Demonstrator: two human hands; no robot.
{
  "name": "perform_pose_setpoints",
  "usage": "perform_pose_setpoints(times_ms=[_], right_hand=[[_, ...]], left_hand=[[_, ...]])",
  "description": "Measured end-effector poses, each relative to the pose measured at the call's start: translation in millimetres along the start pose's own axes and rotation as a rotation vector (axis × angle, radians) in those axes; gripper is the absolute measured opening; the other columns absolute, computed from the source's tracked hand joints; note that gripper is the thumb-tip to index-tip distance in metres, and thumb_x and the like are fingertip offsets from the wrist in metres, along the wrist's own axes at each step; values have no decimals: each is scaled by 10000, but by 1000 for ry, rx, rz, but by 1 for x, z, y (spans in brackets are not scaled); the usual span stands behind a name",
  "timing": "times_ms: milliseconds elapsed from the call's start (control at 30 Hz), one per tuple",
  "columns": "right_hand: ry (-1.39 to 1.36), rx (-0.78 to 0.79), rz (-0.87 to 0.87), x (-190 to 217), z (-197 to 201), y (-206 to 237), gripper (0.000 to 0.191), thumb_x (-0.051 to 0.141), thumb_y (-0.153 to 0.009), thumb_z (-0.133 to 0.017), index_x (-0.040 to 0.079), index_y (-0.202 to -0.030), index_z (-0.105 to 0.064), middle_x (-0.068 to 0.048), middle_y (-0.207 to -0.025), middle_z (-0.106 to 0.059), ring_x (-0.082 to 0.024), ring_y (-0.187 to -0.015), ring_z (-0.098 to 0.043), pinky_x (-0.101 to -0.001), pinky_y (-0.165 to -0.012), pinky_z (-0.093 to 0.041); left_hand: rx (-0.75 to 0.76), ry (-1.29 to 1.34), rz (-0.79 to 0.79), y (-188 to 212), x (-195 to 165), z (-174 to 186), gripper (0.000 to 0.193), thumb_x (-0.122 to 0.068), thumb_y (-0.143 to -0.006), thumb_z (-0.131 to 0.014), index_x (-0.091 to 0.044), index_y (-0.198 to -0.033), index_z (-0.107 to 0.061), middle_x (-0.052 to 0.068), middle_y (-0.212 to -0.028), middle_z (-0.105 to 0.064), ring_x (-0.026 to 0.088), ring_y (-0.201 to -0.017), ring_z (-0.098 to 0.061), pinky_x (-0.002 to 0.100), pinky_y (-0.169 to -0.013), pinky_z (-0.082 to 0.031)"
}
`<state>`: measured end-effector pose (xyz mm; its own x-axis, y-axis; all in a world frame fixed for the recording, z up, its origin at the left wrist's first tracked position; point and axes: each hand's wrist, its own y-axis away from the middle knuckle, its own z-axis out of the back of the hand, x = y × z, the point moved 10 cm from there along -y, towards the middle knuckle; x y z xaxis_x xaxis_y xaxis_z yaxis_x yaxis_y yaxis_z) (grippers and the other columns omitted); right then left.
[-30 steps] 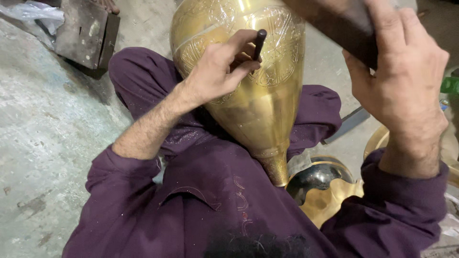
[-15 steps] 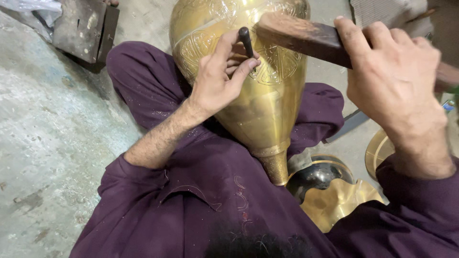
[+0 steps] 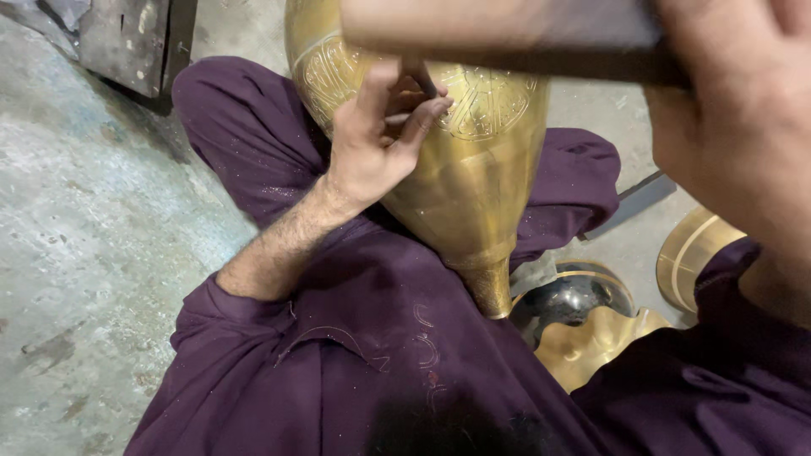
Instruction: The person sits on the floor holding a large brass vase on their lap and hammers a punch with a wooden mallet to carve decorative patterns into the vase surface, repositioning the punch across different areas of the design.
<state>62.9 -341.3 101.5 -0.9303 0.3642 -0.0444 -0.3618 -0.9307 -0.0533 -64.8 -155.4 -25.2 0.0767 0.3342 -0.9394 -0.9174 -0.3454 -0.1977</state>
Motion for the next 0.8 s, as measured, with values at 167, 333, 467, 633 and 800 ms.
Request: perform_pose_setpoints(times_ms=[167, 333, 467, 633, 800], right_hand=[[-128, -22, -31, -13, -9, 13, 578, -86, -973, -645, 48, -1518, -506, -139, -1215, -603, -296, -1068, -646, -366, -951, -542], [-375, -106, -105, -24, -17, 27, 617, -128, -969, -635, 14, -1545, -465, -176, -1278, -589, -323, -1127, -641, -360, -998, -556], [-294, -132, -237, -20, -26, 49, 667, -126, -921, -725, 28, -1526, -494, -192, -1237, -600, -358, -1112, -637, -426, -1010, -544], [-469, -265, -421, -15, -56, 76, 701, -102, -939, -729, 66, -1558, -446, -181, -1326, -597, -341, -1180, -621, -408, -1041, -494], [-1018, -532, -860, 0, -116, 129, 602, 1, -1041, -747, 87, -1537, -416, -126, -1211, -671, -273, -1042, -679, -352, -964, -568]], left_hand=[[121, -13, -95, -15, -8, -3, 433, -12, -1085, -728, -26, -1423, -458, 105, -1168, -760, 207, -1077, -800, 314, -926, -683], [353, -62, -295, -34, -28, -12, 450, 9, -1066, -695, -21, -1428, -429, 161, -1247, -721, 262, -1115, -772, 328, -950, -663], [519, -99, -258, -51, -26, -22, 469, -2, -1068, -704, -62, -1463, -457, 110, -1105, -763, 231, -989, -798, 339, -894, -648], [691, -98, -412, -66, -47, -38, 485, -63, -1042, -721, -80, -1454, -465, 129, -1053, -743, 327, -981, -742, 424, -857, -590], [1041, -156, -324, -75, -48, -69, 485, -139, -1001, -736, -184, -1445, -546, 120, -856, -727, 327, -780, -715, 476, -663, -529]])
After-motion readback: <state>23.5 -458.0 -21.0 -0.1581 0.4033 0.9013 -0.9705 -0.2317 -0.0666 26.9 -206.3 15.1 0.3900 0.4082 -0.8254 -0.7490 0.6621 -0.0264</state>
